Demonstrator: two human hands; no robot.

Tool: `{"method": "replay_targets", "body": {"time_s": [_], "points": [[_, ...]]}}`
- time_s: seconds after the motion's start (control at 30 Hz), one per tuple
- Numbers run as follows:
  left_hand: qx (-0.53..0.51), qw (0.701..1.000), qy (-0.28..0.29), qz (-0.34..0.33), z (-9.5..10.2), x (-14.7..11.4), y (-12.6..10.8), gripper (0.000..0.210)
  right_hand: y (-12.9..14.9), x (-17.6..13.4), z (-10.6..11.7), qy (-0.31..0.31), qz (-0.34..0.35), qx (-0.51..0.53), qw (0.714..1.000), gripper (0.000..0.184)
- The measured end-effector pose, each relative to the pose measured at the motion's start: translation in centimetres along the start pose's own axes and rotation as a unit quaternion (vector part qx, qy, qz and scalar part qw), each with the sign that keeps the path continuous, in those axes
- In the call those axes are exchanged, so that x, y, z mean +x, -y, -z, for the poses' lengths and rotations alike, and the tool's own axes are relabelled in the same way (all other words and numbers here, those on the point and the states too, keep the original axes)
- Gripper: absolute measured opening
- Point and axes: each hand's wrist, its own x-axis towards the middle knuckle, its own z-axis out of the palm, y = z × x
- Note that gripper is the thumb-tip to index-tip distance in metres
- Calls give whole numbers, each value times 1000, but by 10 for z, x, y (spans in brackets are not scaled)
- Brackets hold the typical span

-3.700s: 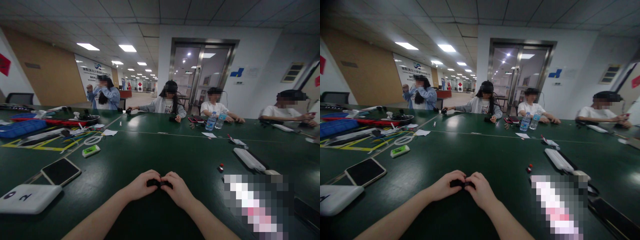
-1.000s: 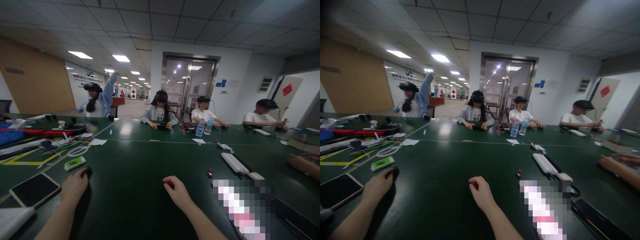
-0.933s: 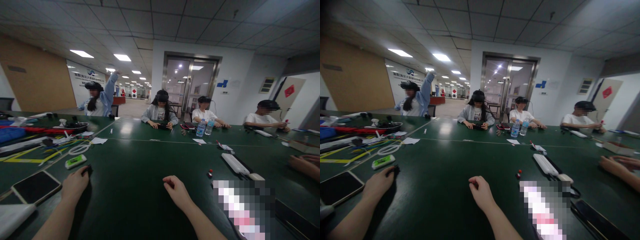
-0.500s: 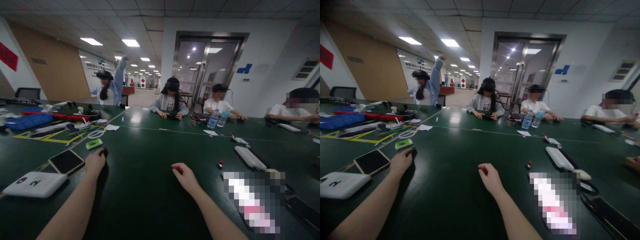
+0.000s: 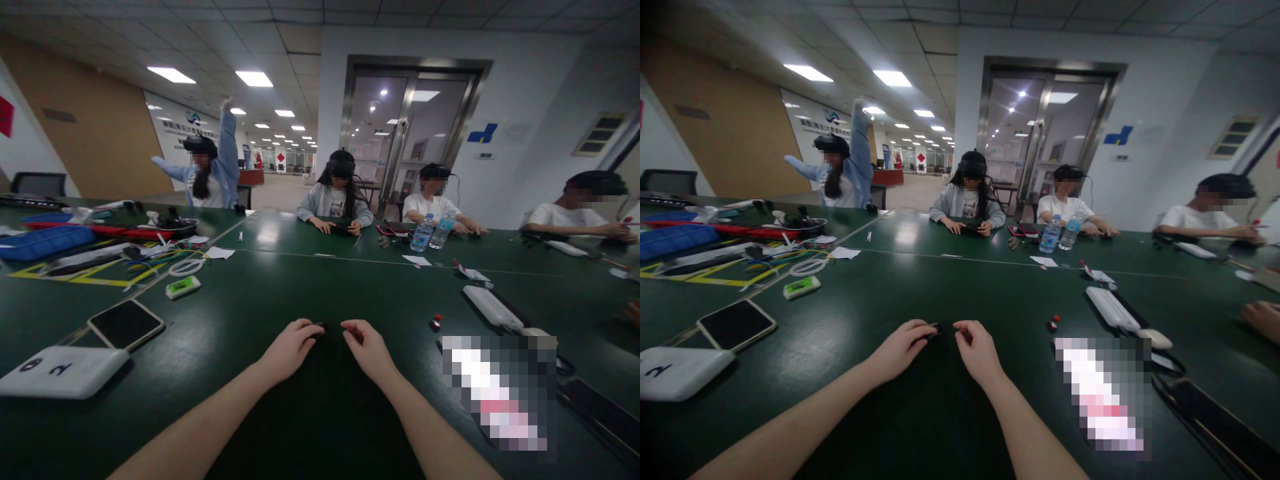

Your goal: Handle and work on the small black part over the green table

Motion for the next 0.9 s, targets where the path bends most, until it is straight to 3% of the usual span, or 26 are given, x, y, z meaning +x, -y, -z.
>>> {"method": "replay_targets", "body": {"time_s": [0.13, 0.37, 0.6, 0.7, 0.77, 0.83, 0.9], "points": [[-66, 997, 34, -15, -5, -6, -10, 38, 8, -2, -1, 22, 42, -26, 999, 23], [-104, 992, 62, -21, 0, -7, -5, 45, 27, -9, 0, 151, 64, -92, 982, 28], [-92, 989, 81, -76, 8, -3, -13, 29, 25, -6, -8, 147, 89, -118, 978, 18], [-96, 988, 90, -80, 9, -1, -12, 31, 21, -2, -8, 82, 56, -16, 995, 16], [-93, 989, 91, -72, 9, -1, -11, 33, 14, 3, -4, -31, 3, 83, 996, 20], [-92, 989, 93, -62, 9, -2, -10, 35, 4, 10, 4, -146, -60, 182, 971, 27], [-94, 989, 99, -51, 10, -3, -9, 36, -8, 15, 11, -194, -108, 251, 942, 31]]}}
